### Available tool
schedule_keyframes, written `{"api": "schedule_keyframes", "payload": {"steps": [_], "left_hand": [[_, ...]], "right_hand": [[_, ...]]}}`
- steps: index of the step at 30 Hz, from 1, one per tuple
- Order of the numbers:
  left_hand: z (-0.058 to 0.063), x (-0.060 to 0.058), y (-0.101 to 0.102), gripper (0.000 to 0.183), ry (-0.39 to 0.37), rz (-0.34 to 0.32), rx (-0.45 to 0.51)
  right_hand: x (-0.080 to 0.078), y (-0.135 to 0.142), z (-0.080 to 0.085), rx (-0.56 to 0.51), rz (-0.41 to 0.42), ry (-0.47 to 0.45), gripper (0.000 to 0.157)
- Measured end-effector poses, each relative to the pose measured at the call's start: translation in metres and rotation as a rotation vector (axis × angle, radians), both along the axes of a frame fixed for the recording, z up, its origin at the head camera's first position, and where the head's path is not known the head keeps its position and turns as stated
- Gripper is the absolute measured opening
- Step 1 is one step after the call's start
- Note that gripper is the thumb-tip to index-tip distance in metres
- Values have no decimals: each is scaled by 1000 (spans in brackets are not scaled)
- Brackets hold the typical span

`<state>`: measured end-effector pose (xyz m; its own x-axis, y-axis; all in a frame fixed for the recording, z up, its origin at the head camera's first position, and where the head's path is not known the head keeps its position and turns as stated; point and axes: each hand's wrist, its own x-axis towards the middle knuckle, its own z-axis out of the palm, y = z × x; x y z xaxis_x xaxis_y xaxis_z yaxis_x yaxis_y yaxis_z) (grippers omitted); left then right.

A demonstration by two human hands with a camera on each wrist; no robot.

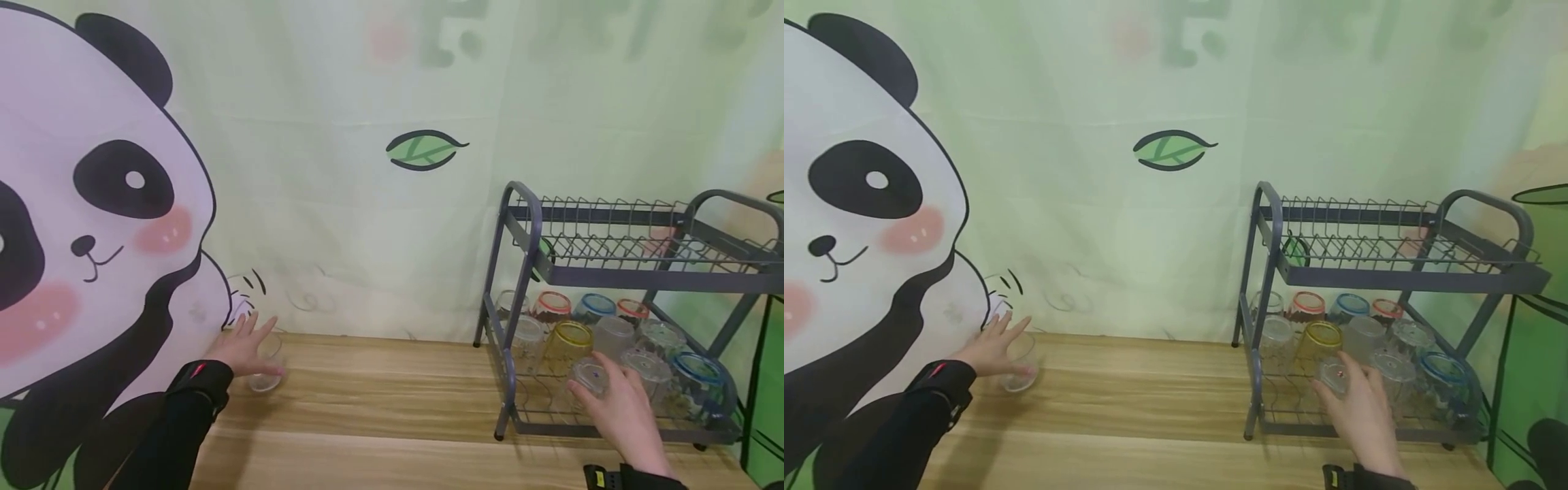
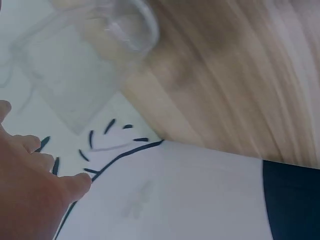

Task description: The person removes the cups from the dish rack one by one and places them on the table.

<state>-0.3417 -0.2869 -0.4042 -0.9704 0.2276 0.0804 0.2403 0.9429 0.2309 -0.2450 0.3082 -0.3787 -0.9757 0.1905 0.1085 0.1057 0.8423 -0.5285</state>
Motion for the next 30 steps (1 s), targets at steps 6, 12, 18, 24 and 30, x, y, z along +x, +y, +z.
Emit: {"api": "schedule_keyframes", "payload": {"steps": [6,12,18,24,30], "left_hand": [[11,0,11,121,58,-12,-2],[12,7,22,116,82,-23,80],[7,10,30,110,163,-88,163],[1,15,42,108,159,-69,206],[-8,29,57,103,113,-53,377]], "right_hand": [[4,-1,-1,-8,-6,60,86],[9,-6,3,-4,-2,123,83],[16,-7,16,3,-17,171,86],[24,-15,26,9,2,234,86],[36,-32,37,-11,44,326,78]]}}
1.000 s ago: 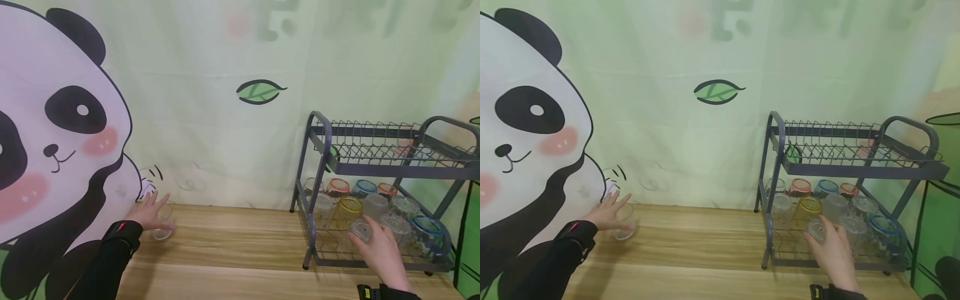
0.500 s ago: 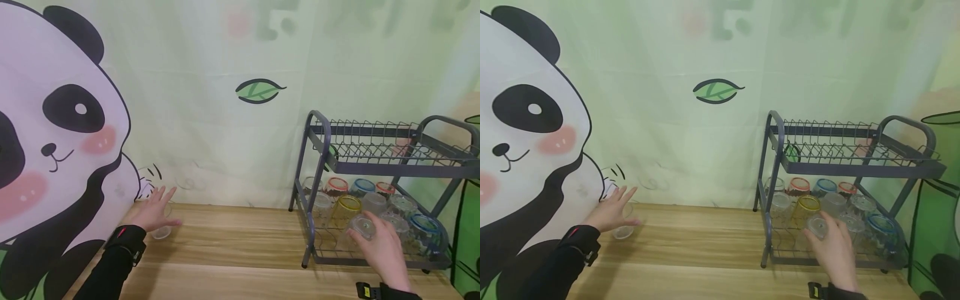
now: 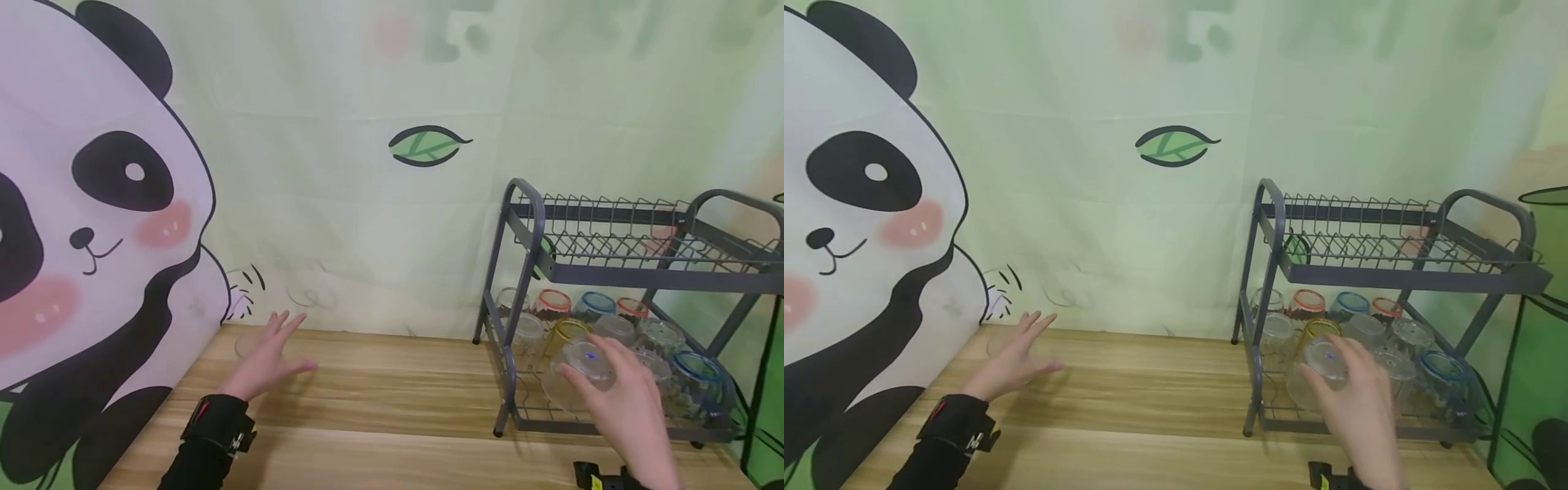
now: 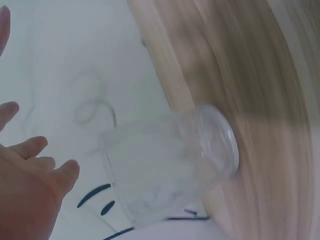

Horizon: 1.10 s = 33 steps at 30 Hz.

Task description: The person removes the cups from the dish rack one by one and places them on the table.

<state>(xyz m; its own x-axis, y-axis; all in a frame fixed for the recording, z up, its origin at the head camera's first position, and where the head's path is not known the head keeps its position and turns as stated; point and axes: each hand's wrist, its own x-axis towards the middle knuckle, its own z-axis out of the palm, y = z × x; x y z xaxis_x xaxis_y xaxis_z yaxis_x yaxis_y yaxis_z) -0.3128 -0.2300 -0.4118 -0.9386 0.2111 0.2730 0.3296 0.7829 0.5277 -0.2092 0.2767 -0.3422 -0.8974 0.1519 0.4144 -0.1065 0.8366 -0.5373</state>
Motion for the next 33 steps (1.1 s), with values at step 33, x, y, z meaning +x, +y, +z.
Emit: {"api": "schedule_keyframes", "payload": {"steps": [33], "left_hand": [[-32,36,84,86,-200,-167,541]], "right_hand": [[-15,-96,-12,-521,426,-180,61]]}}
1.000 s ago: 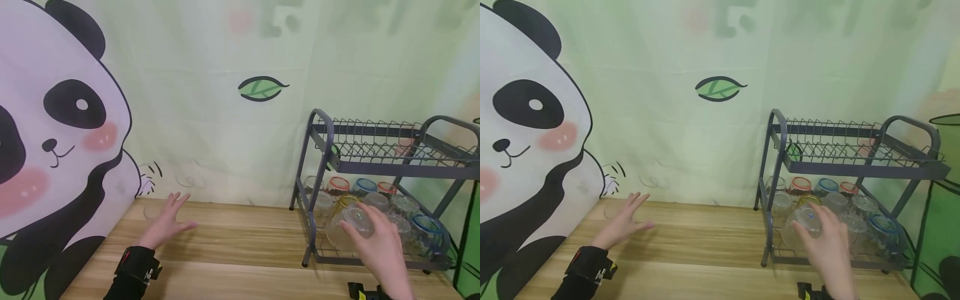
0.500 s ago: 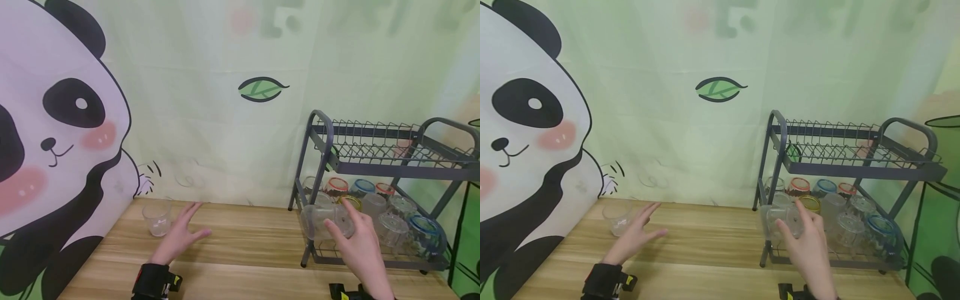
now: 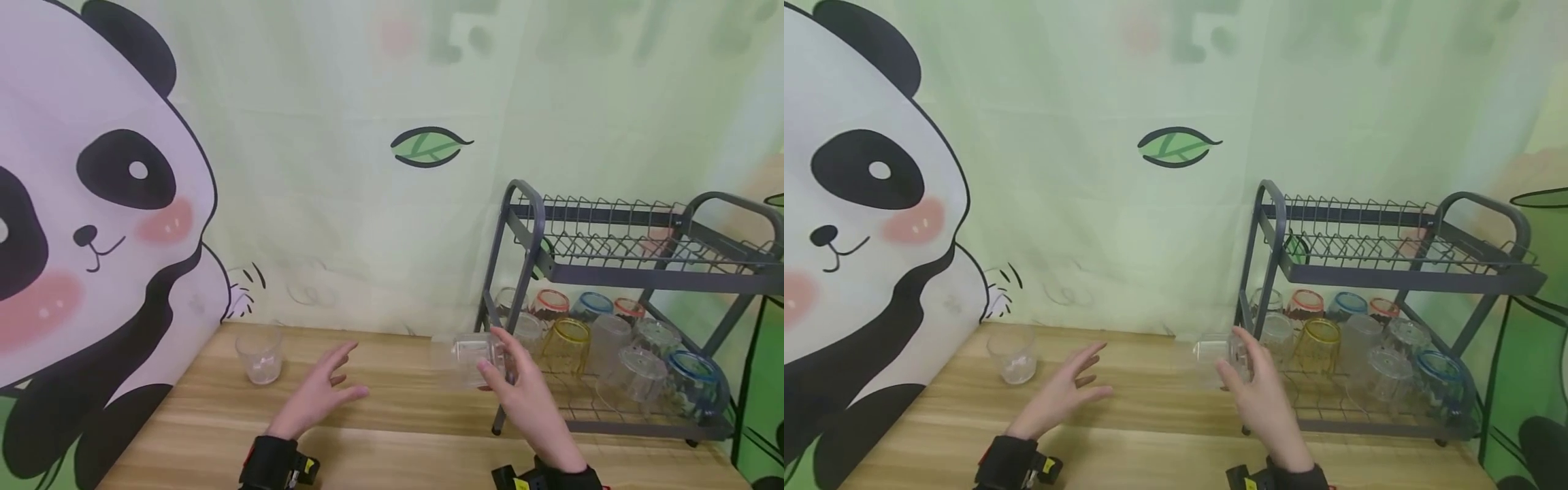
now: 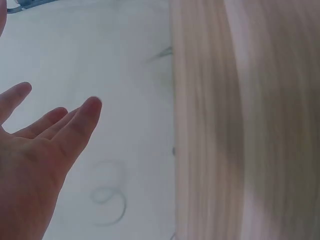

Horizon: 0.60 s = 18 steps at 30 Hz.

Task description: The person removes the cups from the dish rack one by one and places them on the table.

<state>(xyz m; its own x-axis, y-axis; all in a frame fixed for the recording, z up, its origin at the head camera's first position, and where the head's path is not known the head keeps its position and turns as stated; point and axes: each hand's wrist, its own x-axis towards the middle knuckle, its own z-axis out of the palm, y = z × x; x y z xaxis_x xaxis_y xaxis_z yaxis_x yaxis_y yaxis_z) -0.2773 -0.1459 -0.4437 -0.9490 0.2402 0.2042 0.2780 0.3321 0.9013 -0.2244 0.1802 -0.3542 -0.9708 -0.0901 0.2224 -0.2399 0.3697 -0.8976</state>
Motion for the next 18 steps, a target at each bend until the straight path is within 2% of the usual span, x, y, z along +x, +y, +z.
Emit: {"api": "schedule_keyframes", "payload": {"steps": [5,10,13,18], "left_hand": [[8,3,10,84,8,-69,78],[17,10,21,82,-3,-171,136],[23,13,25,82,-21,-228,179],[31,17,30,83,-26,-276,254]], "right_hand": [[-3,-17,-9,-213,112,-63,59],[-2,-30,-17,-410,223,-127,54],[-1,-36,-18,-447,249,-156,53],[-1,-43,-16,-454,250,-169,54]]}}
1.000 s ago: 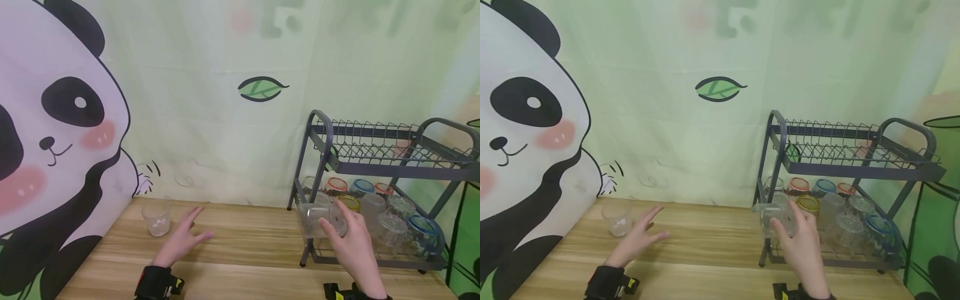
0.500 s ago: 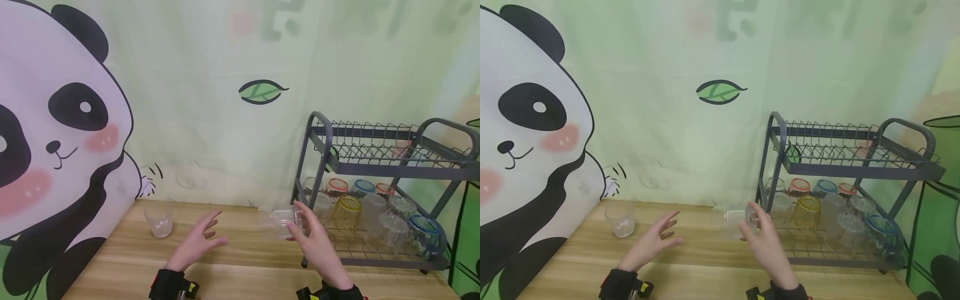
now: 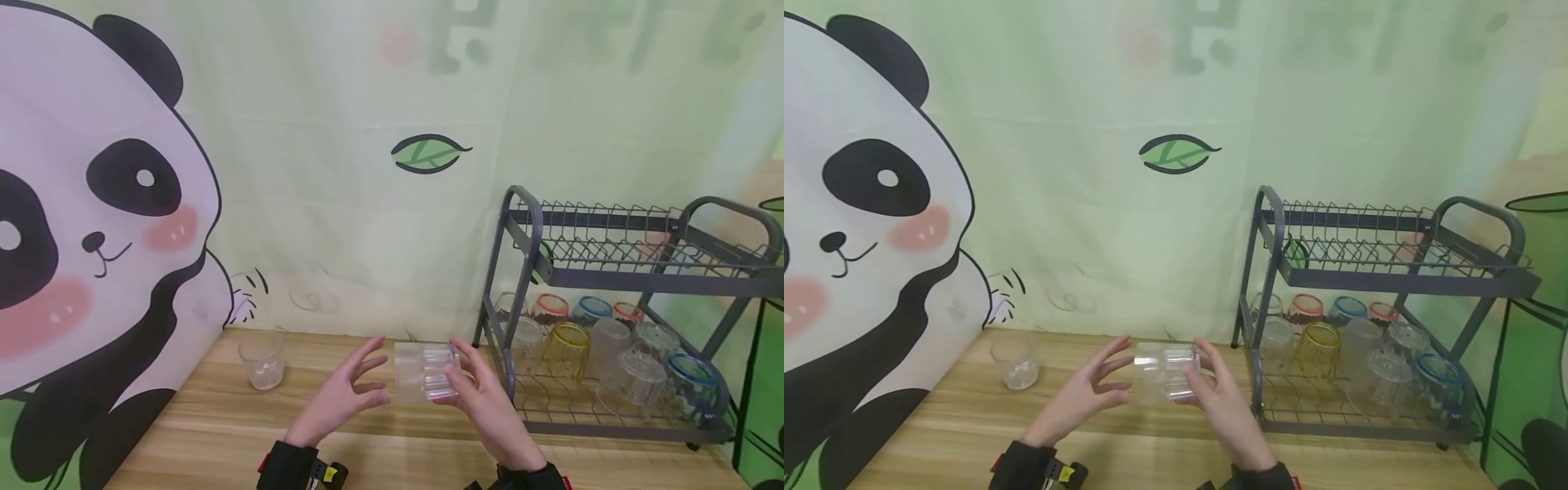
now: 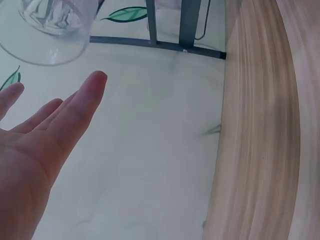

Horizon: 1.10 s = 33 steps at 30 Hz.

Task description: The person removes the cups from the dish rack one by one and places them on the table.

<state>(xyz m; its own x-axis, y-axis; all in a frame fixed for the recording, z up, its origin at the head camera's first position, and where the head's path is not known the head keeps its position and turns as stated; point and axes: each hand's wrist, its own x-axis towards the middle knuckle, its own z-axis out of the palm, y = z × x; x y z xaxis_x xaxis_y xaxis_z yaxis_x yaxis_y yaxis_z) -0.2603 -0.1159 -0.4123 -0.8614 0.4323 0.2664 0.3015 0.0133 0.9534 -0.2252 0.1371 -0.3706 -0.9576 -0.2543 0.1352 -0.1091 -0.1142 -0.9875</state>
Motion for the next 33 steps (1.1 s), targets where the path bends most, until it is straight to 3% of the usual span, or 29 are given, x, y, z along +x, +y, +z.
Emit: {"api": "schedule_keyframes", "payload": {"steps": [7,17,33], "left_hand": [[5,1,6,86,4,-37,50],[4,1,10,84,-29,-81,100],[2,4,6,77,-41,-73,94]], "right_hand": [[-1,-3,0,-18,10,-18,53],[-2,-8,-3,-31,38,-37,56],[-1,-12,-7,-17,18,-48,57]]}}
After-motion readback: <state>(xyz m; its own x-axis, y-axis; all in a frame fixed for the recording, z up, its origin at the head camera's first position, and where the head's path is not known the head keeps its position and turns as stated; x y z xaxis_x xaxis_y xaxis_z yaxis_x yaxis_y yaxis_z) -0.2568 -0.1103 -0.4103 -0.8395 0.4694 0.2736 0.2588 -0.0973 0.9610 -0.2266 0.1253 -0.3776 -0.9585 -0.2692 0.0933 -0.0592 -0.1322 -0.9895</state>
